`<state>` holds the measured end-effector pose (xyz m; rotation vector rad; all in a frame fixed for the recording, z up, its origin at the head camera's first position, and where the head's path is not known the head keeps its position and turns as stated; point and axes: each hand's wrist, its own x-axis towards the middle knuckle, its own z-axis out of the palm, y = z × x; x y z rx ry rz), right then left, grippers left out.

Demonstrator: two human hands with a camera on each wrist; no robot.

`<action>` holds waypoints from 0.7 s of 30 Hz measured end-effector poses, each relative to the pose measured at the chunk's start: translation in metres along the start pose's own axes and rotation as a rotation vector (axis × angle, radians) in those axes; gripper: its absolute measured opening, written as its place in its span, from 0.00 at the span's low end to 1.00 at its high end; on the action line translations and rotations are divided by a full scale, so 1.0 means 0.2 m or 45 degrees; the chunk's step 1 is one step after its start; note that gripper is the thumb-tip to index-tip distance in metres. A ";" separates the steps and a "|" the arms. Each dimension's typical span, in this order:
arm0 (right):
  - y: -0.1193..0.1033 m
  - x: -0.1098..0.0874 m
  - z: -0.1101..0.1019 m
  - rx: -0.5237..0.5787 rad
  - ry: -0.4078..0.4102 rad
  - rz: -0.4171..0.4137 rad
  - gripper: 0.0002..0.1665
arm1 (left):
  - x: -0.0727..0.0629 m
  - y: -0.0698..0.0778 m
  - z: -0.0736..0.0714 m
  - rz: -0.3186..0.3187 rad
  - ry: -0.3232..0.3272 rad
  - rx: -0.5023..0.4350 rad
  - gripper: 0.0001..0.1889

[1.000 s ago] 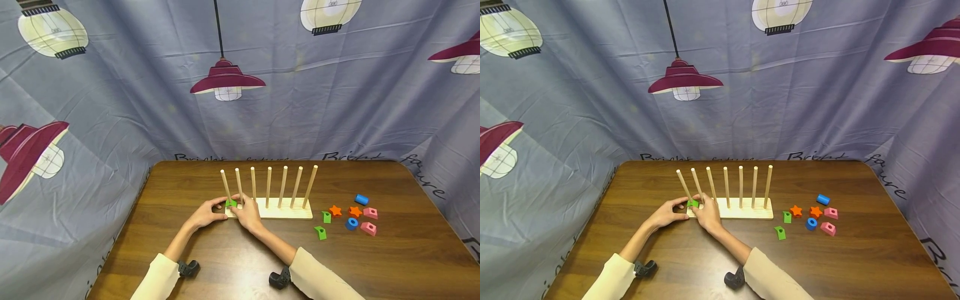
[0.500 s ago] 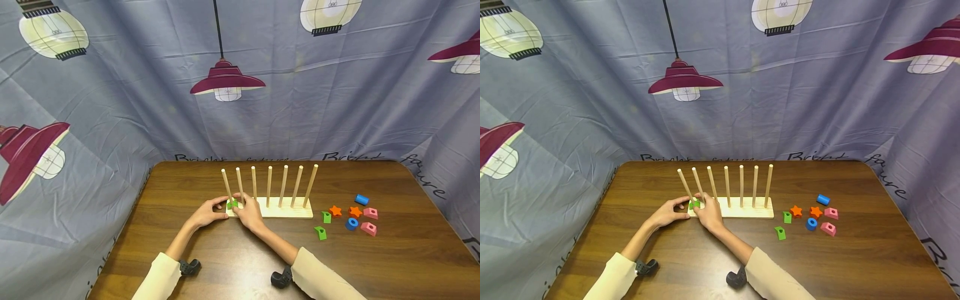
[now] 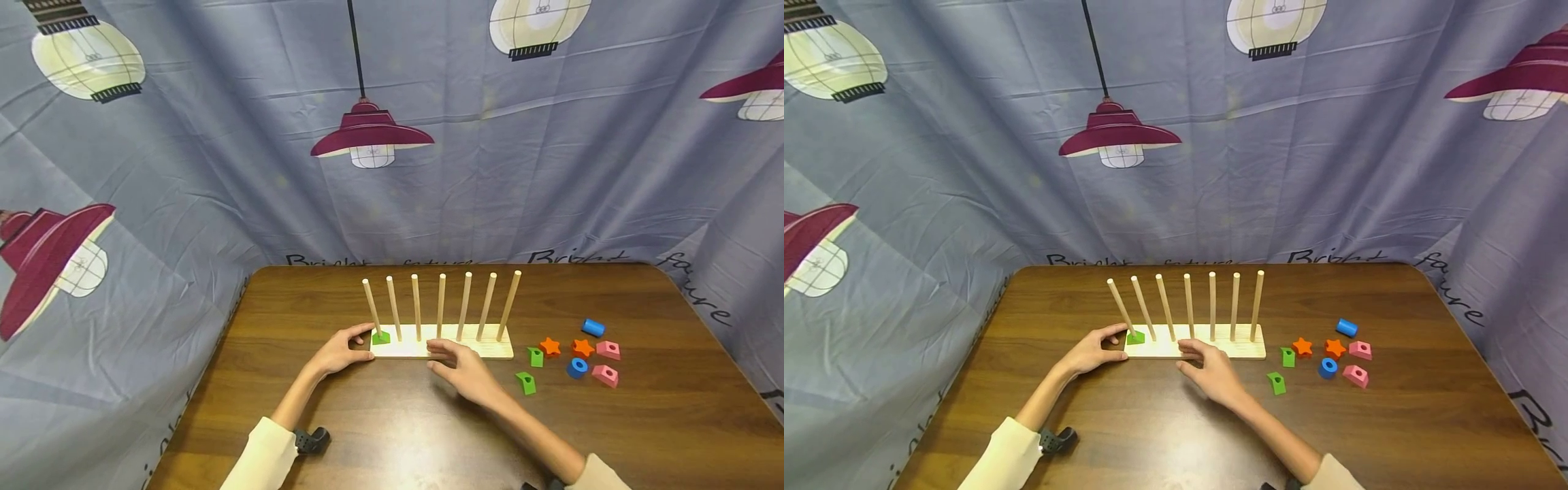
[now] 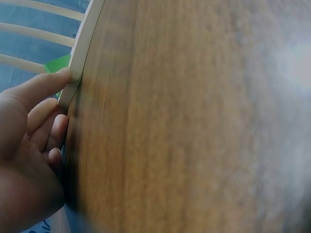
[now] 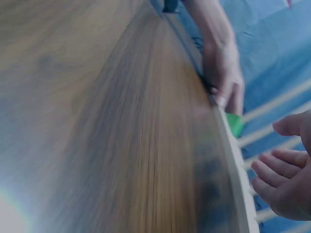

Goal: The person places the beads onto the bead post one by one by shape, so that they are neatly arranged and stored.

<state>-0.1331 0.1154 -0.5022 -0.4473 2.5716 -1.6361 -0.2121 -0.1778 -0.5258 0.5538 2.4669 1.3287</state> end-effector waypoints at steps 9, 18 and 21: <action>0.10 -0.33 -0.32 -0.235 0.414 -0.009 0.11 | 0.00 0.02 0.00 -0.009 -0.011 0.002 0.34; 0.24 -0.54 -0.44 -0.372 0.549 0.333 0.20 | -0.02 0.00 0.00 -0.005 0.014 0.037 0.34; 0.27 -0.57 -0.45 -0.384 0.504 0.426 0.25 | -0.01 0.00 0.00 -0.004 0.002 0.042 0.34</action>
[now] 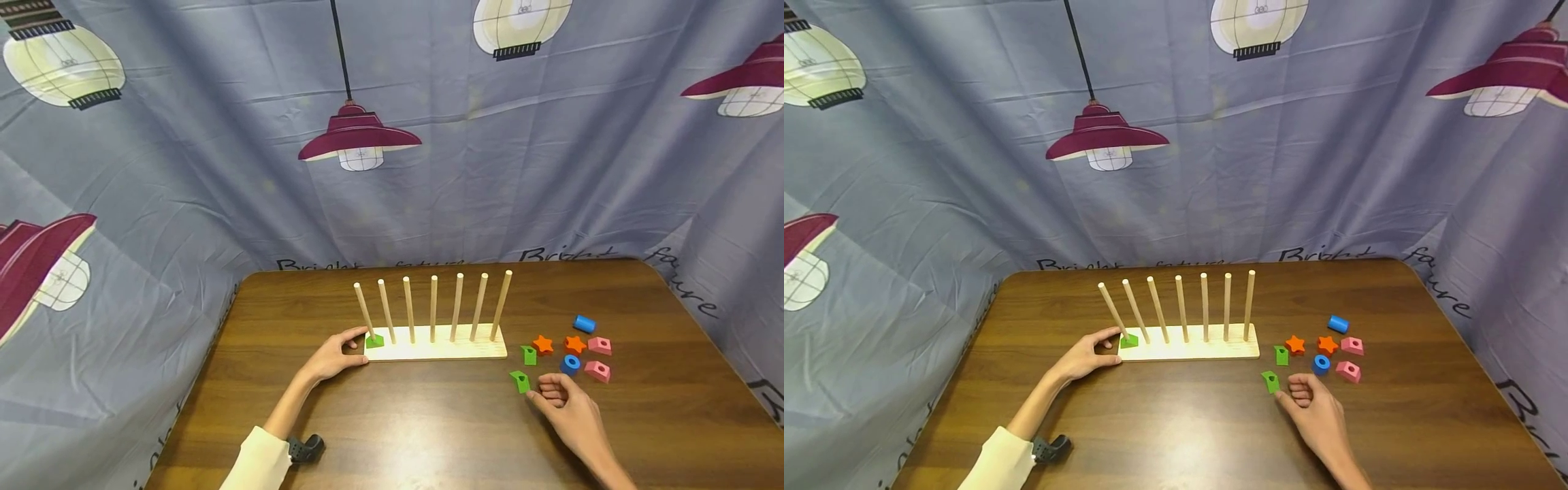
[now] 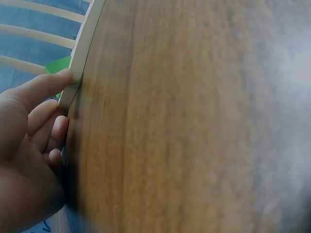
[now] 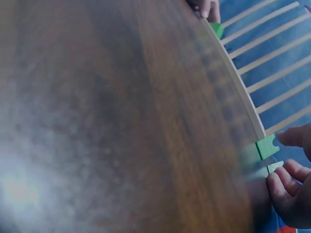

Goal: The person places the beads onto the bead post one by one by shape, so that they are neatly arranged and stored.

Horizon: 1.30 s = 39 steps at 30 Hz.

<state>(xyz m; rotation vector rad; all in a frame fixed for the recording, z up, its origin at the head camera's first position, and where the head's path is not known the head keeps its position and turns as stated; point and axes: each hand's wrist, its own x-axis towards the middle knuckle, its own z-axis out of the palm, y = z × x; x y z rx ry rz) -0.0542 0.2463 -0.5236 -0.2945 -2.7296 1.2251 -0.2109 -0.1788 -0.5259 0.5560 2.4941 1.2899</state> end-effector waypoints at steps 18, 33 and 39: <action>-0.05 0.09 0.07 -0.119 -0.027 -0.049 0.22 | 0.00 0.00 0.00 -0.012 0.011 -0.022 0.34; -0.14 0.10 0.04 0.054 -0.008 -0.185 0.16 | -0.01 0.01 0.01 0.006 -0.010 -0.024 0.34; -0.34 0.15 0.01 0.242 -0.021 -0.352 0.18 | -0.01 0.00 0.00 0.013 0.000 -0.004 0.33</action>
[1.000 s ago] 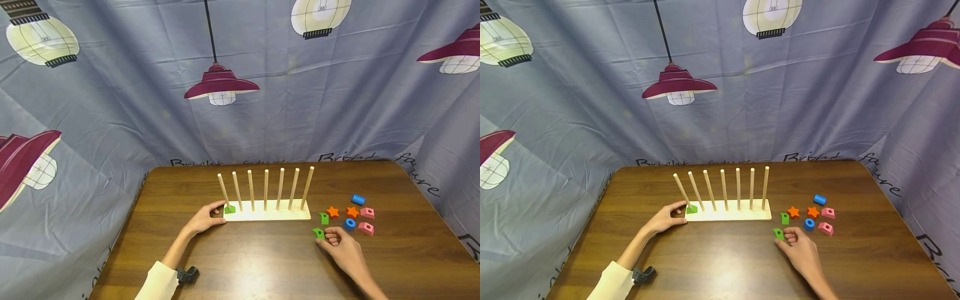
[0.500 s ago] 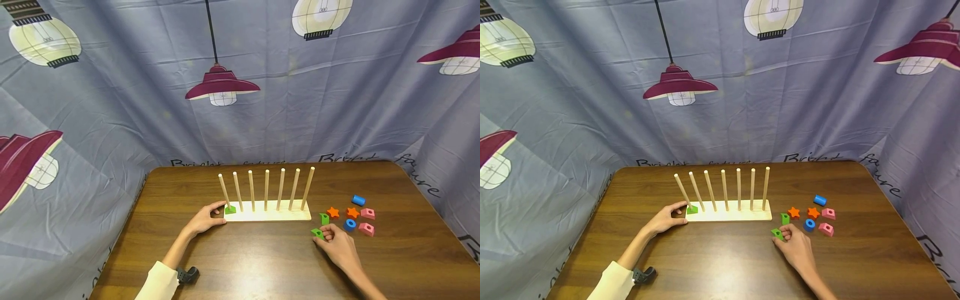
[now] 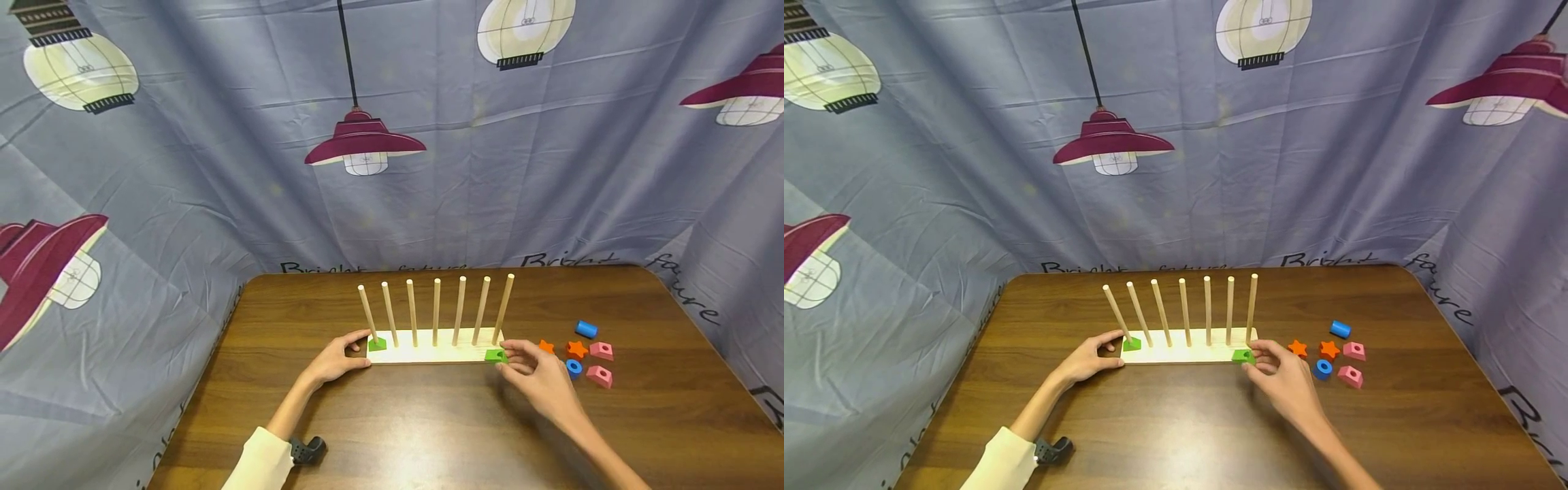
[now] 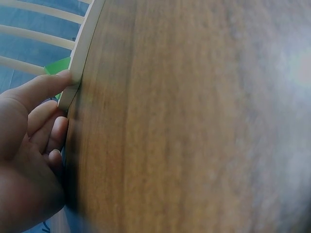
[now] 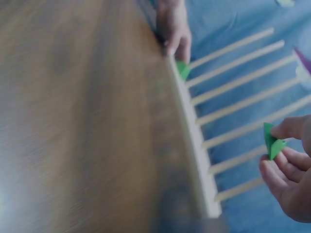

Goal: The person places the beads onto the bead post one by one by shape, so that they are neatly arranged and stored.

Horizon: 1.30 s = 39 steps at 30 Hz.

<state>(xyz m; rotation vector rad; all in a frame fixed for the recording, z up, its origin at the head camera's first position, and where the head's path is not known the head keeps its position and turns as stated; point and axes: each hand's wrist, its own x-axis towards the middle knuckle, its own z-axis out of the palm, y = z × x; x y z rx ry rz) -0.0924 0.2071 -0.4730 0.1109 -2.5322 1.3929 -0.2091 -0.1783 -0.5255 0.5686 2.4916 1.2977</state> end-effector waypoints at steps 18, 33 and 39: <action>-0.66 0.38 0.24 0.340 -0.038 -0.522 0.17 | 0.01 0.00 0.00 0.001 -0.010 -0.007 0.33; -0.86 0.55 0.49 0.273 -0.122 -0.576 0.16 | 0.00 0.00 -0.01 -0.039 -0.016 -0.039 0.33; -0.85 0.56 0.56 0.153 -0.138 -0.591 0.15 | 0.00 0.00 -0.01 -0.036 -0.017 -0.045 0.33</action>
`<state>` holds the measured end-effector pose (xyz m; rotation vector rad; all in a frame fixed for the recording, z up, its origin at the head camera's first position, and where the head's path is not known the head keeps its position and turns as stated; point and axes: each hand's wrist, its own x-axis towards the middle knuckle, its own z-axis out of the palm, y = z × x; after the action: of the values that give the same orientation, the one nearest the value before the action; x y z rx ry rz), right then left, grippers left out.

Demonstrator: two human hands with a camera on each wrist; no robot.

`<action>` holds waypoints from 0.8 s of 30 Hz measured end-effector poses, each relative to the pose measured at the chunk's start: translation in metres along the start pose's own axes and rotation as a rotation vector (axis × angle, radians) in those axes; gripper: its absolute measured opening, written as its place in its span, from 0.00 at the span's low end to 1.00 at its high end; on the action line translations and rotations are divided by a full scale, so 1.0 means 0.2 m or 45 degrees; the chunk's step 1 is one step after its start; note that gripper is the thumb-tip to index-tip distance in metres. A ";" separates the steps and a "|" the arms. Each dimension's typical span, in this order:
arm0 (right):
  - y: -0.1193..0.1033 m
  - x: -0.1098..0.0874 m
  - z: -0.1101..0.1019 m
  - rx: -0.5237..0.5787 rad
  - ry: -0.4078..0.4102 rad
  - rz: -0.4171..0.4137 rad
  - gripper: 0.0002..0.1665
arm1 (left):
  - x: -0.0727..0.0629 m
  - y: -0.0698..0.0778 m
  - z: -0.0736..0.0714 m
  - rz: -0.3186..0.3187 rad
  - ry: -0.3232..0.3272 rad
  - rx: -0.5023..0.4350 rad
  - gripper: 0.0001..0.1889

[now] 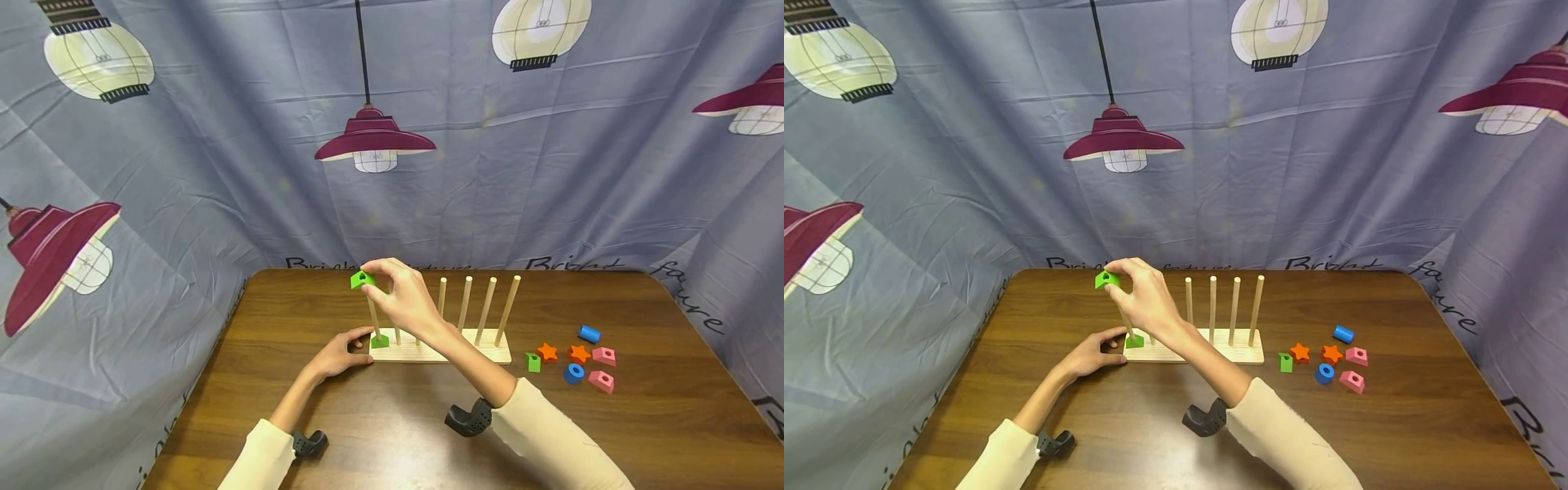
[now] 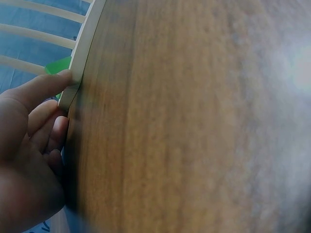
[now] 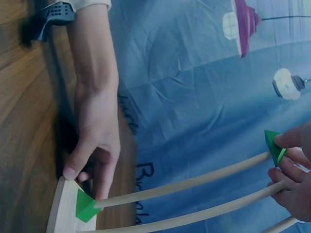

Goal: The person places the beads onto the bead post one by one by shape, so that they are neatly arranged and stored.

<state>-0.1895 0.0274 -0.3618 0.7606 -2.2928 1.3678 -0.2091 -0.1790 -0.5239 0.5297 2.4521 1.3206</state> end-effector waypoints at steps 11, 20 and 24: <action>0.03 -0.02 0.01 0.007 -0.023 0.089 0.16 | -0.01 0.01 0.00 0.005 0.006 -0.012 0.33; 0.11 -0.09 0.09 0.091 0.016 0.197 0.20 | -0.01 0.02 0.00 -0.009 0.017 -0.022 0.33; 0.14 -0.14 0.13 0.176 0.058 0.255 0.19 | 0.00 0.01 0.00 -0.016 0.017 -0.007 0.34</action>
<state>-0.1861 0.0227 -0.4087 0.5449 -2.3082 1.6284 -0.2077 -0.1779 -0.5219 0.5049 2.4575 1.3294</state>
